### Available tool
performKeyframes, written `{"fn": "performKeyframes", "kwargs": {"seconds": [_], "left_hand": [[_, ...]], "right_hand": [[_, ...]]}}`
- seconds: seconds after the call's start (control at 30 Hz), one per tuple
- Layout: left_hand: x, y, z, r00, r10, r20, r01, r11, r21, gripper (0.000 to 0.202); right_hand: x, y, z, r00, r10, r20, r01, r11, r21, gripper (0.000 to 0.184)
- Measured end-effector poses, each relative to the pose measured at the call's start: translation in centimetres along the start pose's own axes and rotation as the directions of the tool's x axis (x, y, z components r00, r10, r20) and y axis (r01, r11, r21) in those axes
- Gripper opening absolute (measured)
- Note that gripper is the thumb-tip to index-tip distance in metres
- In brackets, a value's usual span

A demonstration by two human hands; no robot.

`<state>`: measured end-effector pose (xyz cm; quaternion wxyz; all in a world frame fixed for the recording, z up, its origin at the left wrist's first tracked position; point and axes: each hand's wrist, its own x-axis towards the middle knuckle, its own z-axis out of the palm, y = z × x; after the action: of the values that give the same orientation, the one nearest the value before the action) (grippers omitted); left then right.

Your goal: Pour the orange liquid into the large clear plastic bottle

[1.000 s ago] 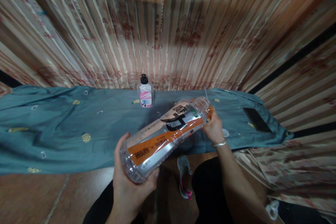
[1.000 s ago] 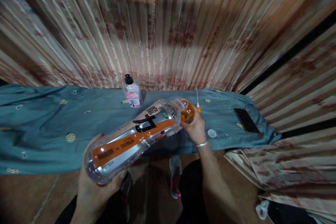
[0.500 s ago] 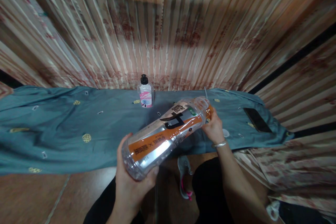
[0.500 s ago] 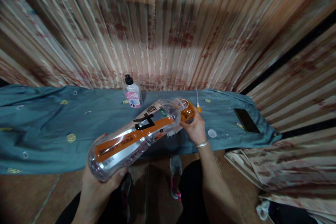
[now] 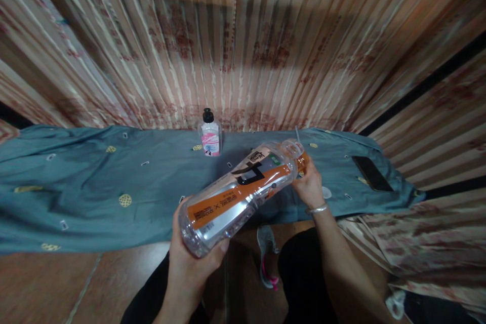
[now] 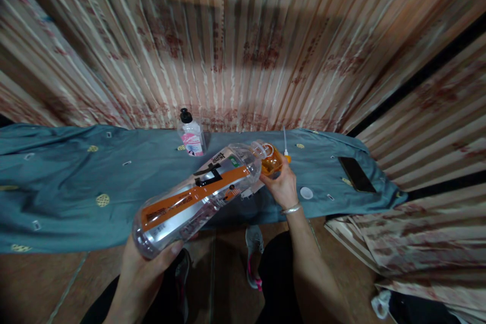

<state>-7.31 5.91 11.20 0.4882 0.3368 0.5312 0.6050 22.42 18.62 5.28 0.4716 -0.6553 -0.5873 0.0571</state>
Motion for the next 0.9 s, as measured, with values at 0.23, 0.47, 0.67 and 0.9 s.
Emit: {"fn": "performKeyframes", "kwargs": {"seconds": [0.23, 0.47, 0.67, 0.9], "left_hand": [[0.08, 0.05, 0.21, 1.000, -0.026, -0.012, 0.026, 0.998, -0.058, 0.105], [0.26, -0.43, -0.10, 0.999, -0.038, -0.011, 0.038, 0.998, -0.052, 0.108], [0.24, -0.29, -0.04, 0.999, -0.049, -0.014, 0.047, 0.996, -0.076, 0.109], [0.23, -0.08, -0.03, 1.000, -0.021, -0.012, 0.020, 0.999, -0.035, 0.110]], "right_hand": [[-0.09, 0.11, -0.02, 1.000, -0.001, -0.008, 0.001, 1.000, -0.023, 0.069], [-0.12, 0.40, 0.01, 1.000, 0.029, 0.001, -0.029, 0.999, -0.023, 0.076], [-0.18, 0.56, 0.11, 1.000, -0.005, -0.020, 0.005, 1.000, -0.023, 0.071], [-0.16, 0.14, 0.11, 0.999, 0.044, 0.009, -0.044, 0.999, 0.005, 0.076]]}}
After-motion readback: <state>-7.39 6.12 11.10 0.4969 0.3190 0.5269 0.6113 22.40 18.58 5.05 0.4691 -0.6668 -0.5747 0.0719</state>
